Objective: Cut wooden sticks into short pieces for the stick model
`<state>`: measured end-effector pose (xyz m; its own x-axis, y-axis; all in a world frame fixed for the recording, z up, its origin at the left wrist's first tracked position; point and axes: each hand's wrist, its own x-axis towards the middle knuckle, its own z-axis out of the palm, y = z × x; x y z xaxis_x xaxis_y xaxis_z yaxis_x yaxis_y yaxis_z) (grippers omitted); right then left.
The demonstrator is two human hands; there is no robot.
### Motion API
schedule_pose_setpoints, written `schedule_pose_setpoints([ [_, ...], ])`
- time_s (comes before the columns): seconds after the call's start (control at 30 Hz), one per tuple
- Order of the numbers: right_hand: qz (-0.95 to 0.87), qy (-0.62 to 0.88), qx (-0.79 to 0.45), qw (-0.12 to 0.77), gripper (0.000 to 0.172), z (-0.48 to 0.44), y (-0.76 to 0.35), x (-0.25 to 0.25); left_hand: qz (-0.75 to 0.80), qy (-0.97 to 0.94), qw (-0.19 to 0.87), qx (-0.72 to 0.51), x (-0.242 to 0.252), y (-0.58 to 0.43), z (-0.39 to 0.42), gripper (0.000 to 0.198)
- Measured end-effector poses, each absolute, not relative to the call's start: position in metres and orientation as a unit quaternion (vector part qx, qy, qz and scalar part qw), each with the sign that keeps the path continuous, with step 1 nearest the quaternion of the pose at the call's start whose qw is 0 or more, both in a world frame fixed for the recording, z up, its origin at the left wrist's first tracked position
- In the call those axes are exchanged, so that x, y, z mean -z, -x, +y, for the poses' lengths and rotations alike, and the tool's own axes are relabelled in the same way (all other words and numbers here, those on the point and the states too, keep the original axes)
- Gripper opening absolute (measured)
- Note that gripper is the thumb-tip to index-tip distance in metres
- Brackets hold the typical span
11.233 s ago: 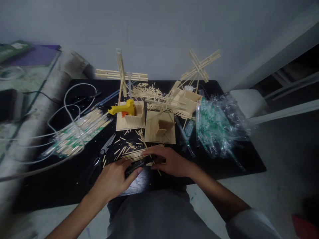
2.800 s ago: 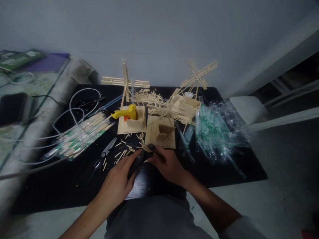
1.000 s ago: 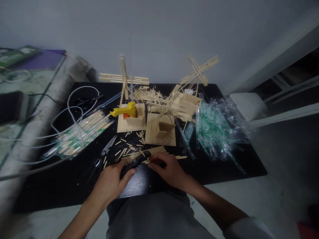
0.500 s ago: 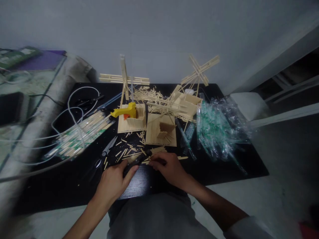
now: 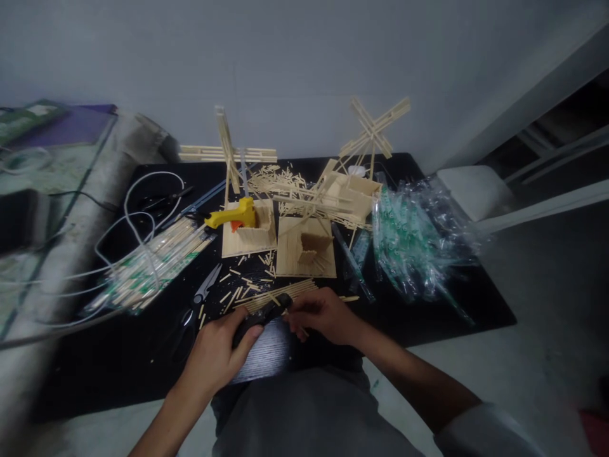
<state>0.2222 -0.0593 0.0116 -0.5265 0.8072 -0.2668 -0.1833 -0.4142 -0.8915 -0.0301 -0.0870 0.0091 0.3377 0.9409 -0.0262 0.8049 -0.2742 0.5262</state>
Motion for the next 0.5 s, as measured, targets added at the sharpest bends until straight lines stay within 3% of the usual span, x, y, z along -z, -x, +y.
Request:
schedule_pose_setpoints([
  [0.27,-0.389,0.336,-0.799,0.313,0.035,-0.0576,-0.2254,-0.0084,0.551,-0.789,0.247,-0.114,-0.0121,0.0284,-0.084,0.046],
  [0.5,-0.488,0.426,-0.694,0.315,0.027,-0.0578,-0.2281,-0.0101,0.567,-0.774,0.263,-0.104,-0.01,0.0322,-0.0829,0.048],
])
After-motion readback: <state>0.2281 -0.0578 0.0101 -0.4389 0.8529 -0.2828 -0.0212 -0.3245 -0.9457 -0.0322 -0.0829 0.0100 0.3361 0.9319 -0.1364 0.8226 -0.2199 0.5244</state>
